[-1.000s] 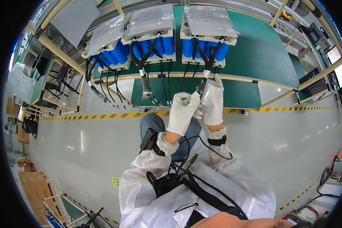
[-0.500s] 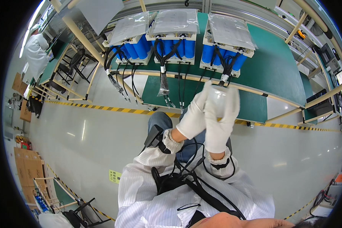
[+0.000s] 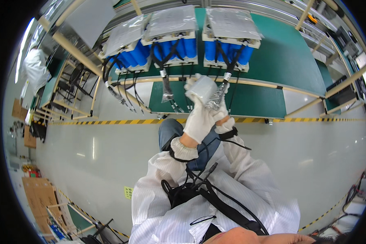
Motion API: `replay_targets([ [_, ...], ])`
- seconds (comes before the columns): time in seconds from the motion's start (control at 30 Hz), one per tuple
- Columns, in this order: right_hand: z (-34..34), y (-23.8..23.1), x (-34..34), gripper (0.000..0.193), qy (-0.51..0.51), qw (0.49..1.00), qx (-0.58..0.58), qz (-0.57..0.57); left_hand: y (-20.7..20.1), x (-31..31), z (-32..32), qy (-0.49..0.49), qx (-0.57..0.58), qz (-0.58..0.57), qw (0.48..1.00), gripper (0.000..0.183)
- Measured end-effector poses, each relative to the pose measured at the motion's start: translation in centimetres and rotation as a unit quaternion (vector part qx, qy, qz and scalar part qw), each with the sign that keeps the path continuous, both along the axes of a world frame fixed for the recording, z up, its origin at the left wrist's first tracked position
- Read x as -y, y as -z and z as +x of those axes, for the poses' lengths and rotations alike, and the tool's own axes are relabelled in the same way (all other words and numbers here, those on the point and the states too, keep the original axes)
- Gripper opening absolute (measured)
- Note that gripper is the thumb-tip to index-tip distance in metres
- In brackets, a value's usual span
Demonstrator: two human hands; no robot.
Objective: Connecting wires, applying adhesive tape, and assembling electronic battery packs on a production line workbench.
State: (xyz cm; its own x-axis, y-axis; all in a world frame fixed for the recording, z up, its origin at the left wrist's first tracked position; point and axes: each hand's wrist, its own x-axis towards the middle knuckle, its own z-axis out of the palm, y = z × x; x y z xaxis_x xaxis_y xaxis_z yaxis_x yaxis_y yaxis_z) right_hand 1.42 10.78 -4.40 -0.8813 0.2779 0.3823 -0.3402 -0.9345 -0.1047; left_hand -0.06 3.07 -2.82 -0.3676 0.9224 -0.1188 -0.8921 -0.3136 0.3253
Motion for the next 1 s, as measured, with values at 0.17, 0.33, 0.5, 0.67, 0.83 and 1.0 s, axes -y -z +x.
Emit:
replay_targets([
  [0.17, -0.1, 0.7, 0.2, 0.079, 0.076, 0.995, 0.059, 0.004, -1.1, 1.4, 0.6, 0.047, -0.123, -0.062, 0.989, 0.043],
  [0.33, 0.7, 3.3, -0.3, 0.078, 0.158, 0.985, 0.052, 0.046, -0.6, 0.3, 0.9, 0.056, -0.087, -0.125, 0.987, 0.036],
  [0.5, 1.6, 2.4, -1.9, 0.064, 0.245, 0.925, 0.215, 0.198, -1.9, 0.4, 0.6, 0.054, -0.142, -0.207, 0.966, 0.028],
  [0.67, 2.8, 3.6, -3.8, 0.061, 0.317, 0.871, 0.262, 0.268, -1.6, 0.0, -0.5, 0.119, -0.218, -0.223, 0.943, 0.032],
  [0.83, 2.9, 4.2, -3.5, 0.068, 0.406, 0.817, 0.285, 0.294, -3.1, -0.9, 1.0, -0.075, -0.449, -0.372, 0.809, 0.036],
  [1.0, 3.8, 3.1, -3.5, 0.077, 0.433, 0.785, 0.295, 0.330, -4.0, -0.8, 0.6, -0.030, -0.591, -0.323, 0.738, 0.050],
])
